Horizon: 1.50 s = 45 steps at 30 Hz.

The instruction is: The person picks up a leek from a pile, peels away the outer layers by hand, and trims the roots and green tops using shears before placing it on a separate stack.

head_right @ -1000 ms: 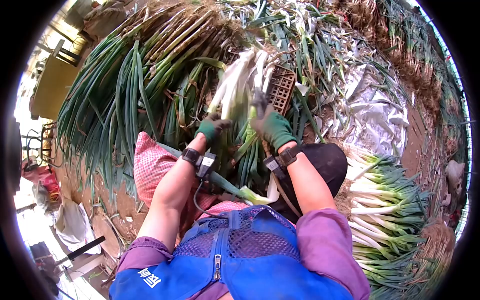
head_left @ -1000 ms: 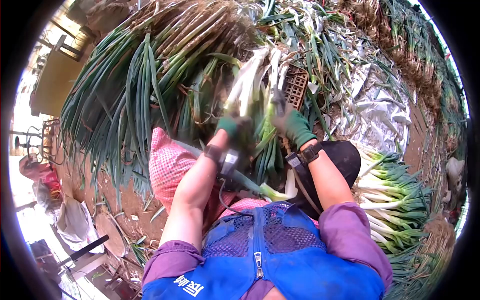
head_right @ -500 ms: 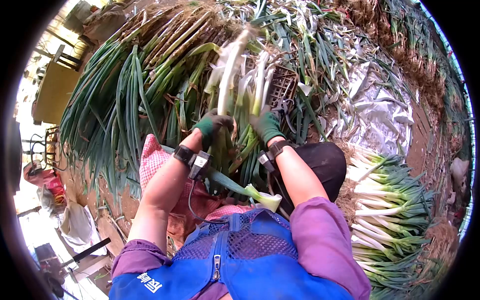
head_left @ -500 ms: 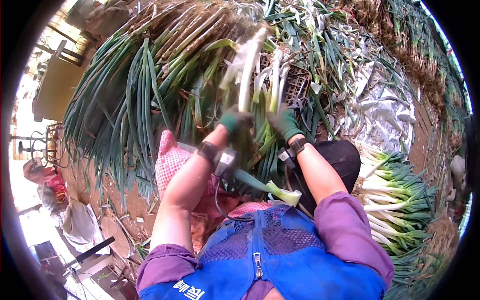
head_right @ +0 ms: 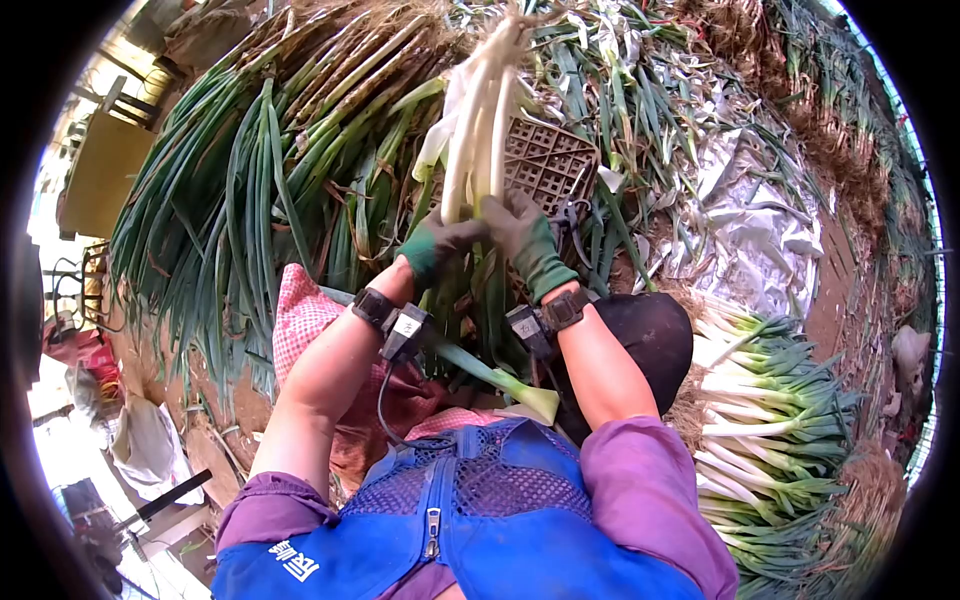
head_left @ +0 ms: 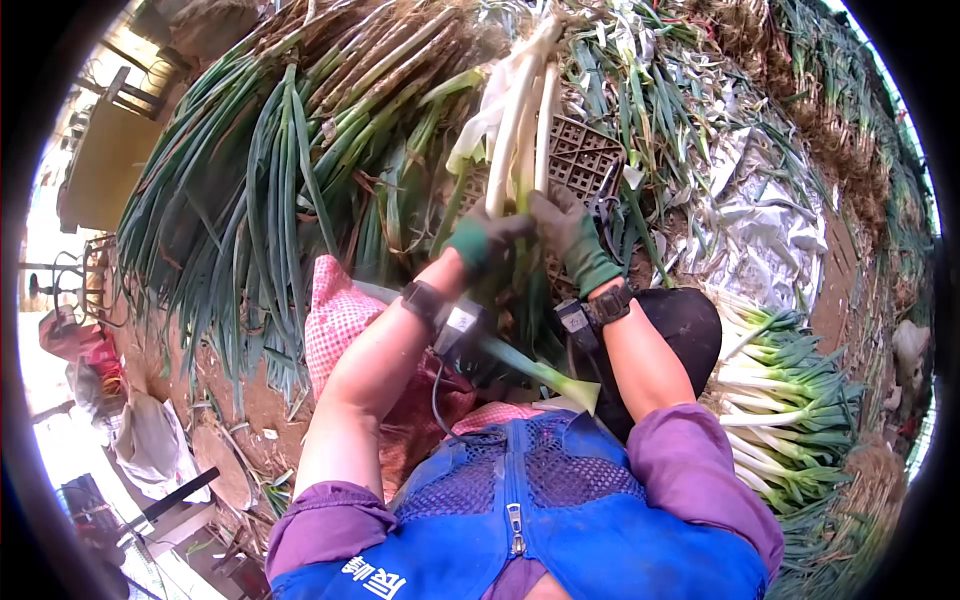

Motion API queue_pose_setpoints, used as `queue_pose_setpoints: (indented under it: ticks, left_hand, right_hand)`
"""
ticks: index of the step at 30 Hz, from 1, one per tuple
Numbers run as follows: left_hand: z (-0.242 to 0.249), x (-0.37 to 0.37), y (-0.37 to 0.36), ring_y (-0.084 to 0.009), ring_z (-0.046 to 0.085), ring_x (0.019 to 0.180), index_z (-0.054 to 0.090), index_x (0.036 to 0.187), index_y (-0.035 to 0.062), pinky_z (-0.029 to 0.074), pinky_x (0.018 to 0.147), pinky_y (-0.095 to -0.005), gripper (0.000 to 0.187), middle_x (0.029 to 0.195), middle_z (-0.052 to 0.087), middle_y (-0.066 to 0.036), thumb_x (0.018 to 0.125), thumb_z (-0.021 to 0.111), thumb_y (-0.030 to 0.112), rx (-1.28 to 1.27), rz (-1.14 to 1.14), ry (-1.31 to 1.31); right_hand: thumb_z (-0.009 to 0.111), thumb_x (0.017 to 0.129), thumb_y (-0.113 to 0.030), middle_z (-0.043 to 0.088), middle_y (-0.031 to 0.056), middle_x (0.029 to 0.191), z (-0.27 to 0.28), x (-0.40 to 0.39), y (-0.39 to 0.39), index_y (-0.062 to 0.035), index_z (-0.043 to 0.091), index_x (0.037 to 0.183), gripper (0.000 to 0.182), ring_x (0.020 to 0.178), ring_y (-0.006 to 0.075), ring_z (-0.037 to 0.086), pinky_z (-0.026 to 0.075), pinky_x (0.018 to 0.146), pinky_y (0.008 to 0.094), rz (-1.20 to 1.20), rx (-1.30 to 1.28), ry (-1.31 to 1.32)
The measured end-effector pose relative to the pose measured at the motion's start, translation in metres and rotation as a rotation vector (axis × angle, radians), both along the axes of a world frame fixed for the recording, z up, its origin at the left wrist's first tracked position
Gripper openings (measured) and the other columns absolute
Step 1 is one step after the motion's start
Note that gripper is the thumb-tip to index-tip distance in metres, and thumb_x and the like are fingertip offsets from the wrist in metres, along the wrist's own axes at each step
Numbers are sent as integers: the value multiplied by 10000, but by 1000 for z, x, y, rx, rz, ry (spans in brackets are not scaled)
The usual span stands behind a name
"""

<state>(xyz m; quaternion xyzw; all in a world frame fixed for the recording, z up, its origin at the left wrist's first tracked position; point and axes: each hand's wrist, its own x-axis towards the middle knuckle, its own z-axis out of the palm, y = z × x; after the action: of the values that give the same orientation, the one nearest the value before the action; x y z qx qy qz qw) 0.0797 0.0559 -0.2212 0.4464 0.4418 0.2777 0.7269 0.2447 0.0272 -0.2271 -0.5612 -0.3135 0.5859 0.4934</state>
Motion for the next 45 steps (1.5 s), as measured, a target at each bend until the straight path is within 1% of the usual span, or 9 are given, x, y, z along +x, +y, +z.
queue_pose_setpoints:
  ticks: [9, 19, 24, 28, 31, 36, 39, 40, 45]
  left_hand:
    - [21, -21, -2, -149, 613, 734, 684, 1161, 151, 525, 651, -283, 435, 861, 647, -24, 764, 665, -28, 257, -343, 101]
    - [46, -12, 4, -142, 624, 754, 684, 1064, 57, 522, 661, -283, 229, 868, 665, -40, 841, 665, 109, 33, -357, -49]
    - [45, -14, 8, -169, 649, 809, 664, 1055, -11, 533, 701, -288, 298, 921, 678, -74, 847, 689, 200, -109, -240, -63]
    - [32, -15, 20, -165, 630, 693, 677, 1058, -13, 524, 631, -277, 326, 821, 668, -75, 856, 718, 240, -71, -97, -140]
    - [38, -12, 17, -166, 659, 740, 672, 1072, -25, 552, 666, -279, 371, 869, 693, -95, 829, 776, 236, -24, -117, -124]
    - [43, -3, 4, -138, 650, 694, 678, 1059, -47, 521, 601, -265, 410, 858, 706, -95, 784, 809, 227, 104, 19, -27]
    - [29, -4, 16, -125, 634, 646, 710, 965, -56, 492, 551, -268, 366, 785, 698, -74, 740, 825, 209, 102, 125, 70]
    - [36, -6, 16, -124, 631, 640, 717, 946, -53, 489, 547, -266, 360, 777, 697, -73, 732, 830, 213, 113, 136, 92]
    - [65, -15, 18, -145, 628, 640, 730, 918, -38, 505, 591, -294, 380, 768, 696, -76, 690, 854, 239, 181, 218, 134]
  right_hand:
    - [707, 911, -265, 664, 22, 782, 39, 54, -9, -37, 678, 971, 238, 650, 119, 582, 442, 552, 293, -444, 124, -161]
    - [709, 879, -318, 700, 93, 980, 56, 17, -23, 12, 656, 1181, 450, 908, 171, 634, 497, 857, 280, 67, 19, -109]
    - [662, 882, -132, 638, 52, 846, 62, 17, -21, 57, 613, 1188, 362, 737, 139, 593, 488, 569, 246, 41, 112, -176]
    - [529, 933, -54, 517, -24, 816, 12, 43, -2, 46, 523, 1235, 318, 655, 70, 484, 388, 529, 159, 52, 263, 388]
    - [438, 1004, -84, 448, -76, 810, 48, 14, -10, 23, 493, 1216, 243, 643, -15, 406, 322, 528, 117, 47, 507, -52]
    - [573, 944, -199, 617, 109, 1098, 78, -6, -20, 56, 498, 1291, 437, 972, 167, 585, 499, 847, 304, 235, 430, -129]
    - [581, 920, -189, 626, 139, 1112, 87, -16, -39, 29, 526, 1271, 417, 1019, 179, 607, 511, 843, 315, 148, 392, -497]
    - [603, 892, -197, 660, 196, 1062, 65, -18, -33, -7, 545, 1278, 434, 923, 249, 679, 540, 797, 369, 19, 758, -779]
    - [610, 865, -181, 713, 163, 916, 46, -40, -77, -80, 621, 1161, 313, 848, 309, 714, 556, 774, 430, 578, 366, -1293]
